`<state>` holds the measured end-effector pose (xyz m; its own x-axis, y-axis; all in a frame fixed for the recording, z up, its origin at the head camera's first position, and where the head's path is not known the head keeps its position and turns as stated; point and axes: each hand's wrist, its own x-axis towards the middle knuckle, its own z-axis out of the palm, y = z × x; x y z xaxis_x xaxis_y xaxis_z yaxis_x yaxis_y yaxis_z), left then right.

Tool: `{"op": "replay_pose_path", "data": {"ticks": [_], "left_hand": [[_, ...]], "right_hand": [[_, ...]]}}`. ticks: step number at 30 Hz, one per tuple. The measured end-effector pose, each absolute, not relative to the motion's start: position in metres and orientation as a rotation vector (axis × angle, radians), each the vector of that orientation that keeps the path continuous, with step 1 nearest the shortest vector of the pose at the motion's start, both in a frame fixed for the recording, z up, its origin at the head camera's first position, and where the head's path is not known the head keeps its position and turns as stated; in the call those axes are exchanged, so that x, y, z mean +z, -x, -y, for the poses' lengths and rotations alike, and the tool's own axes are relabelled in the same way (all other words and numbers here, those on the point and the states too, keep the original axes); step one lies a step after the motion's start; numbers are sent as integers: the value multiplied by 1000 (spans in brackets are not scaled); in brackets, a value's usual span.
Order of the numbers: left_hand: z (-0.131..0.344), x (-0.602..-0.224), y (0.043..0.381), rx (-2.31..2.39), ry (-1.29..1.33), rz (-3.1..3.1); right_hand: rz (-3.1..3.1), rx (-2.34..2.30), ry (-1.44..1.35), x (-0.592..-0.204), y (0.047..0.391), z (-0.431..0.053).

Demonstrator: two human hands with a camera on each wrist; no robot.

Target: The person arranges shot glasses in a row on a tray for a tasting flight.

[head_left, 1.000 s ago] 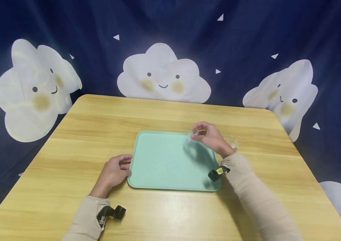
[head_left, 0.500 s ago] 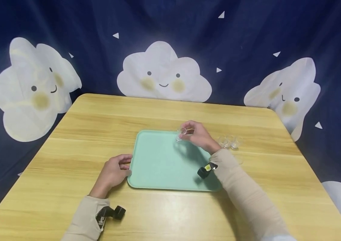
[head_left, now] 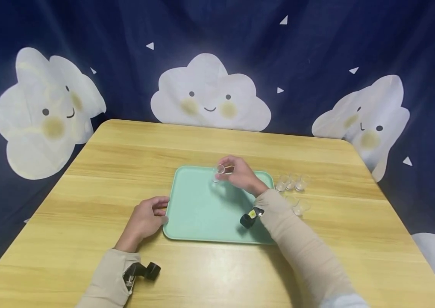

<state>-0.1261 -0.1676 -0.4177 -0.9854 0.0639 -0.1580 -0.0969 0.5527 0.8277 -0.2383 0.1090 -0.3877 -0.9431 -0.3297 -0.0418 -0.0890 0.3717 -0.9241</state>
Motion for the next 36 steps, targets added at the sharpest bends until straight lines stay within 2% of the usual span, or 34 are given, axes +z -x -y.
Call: {"op": "replay_pose_path", "data": {"ticks": [36], "left_hand": [[167, -417, 125, 1338, 26, -2657]], "right_hand": [[-2348, -1519, 474, -397, 233, -47]]}}
